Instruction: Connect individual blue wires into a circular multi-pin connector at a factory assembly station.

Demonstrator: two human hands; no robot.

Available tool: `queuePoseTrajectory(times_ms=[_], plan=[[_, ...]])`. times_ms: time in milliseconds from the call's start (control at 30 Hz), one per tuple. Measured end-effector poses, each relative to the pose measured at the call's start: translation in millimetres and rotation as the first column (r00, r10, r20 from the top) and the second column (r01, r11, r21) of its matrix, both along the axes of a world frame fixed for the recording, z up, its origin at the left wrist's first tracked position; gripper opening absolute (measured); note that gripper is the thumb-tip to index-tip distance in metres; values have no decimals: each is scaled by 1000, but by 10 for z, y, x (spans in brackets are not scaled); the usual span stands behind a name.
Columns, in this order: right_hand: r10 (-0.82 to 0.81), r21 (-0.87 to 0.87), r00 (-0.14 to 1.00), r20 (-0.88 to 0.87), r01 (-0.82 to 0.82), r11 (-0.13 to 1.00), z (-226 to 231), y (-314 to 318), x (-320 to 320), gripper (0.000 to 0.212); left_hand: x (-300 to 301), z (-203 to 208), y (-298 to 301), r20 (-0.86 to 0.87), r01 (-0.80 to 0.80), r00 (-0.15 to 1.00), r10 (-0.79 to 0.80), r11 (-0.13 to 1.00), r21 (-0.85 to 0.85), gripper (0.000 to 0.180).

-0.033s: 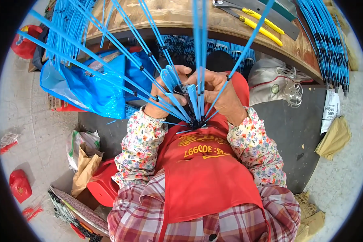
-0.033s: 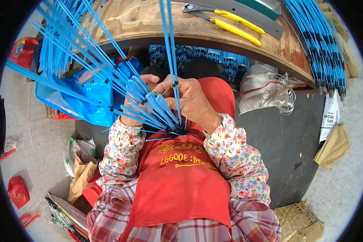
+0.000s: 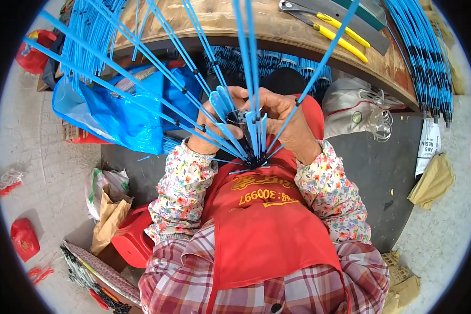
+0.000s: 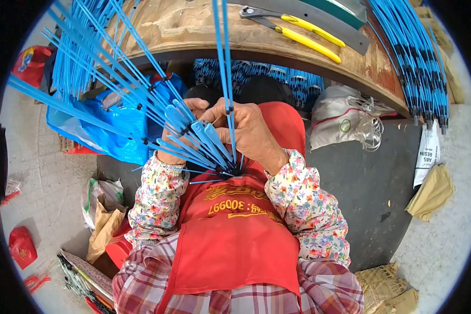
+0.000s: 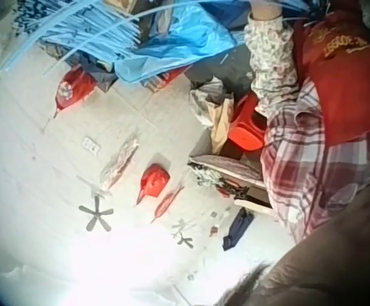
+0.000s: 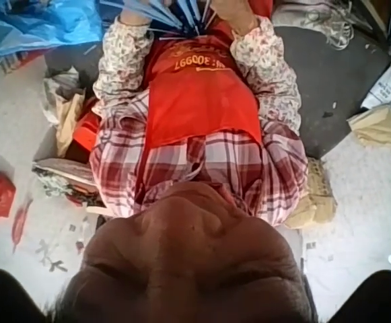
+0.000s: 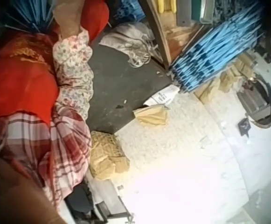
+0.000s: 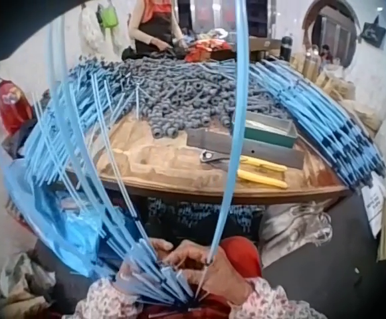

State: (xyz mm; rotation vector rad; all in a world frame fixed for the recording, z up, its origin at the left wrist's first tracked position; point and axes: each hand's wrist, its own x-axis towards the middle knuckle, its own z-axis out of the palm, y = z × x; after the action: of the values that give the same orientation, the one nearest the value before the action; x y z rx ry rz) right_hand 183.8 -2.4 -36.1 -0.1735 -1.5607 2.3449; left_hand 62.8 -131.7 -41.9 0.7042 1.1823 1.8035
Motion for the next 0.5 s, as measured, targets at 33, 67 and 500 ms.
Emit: queuePoseTrajectory(times_ms=[33,67,500], plan=[[11,7,1000,1,-11,1000,2,-4,-4,23,20,3,-7,-52,6,999,-5,1000,16,59],[1,40,1000,-16,0,999,4,-9,-9,23,32,7,-19,-51,-5,999,6,1000,23,59],[70,177,996,56,-79,981,36,11,27,25,9,14,-131,-34,-9,999,7,998,-58,64]])
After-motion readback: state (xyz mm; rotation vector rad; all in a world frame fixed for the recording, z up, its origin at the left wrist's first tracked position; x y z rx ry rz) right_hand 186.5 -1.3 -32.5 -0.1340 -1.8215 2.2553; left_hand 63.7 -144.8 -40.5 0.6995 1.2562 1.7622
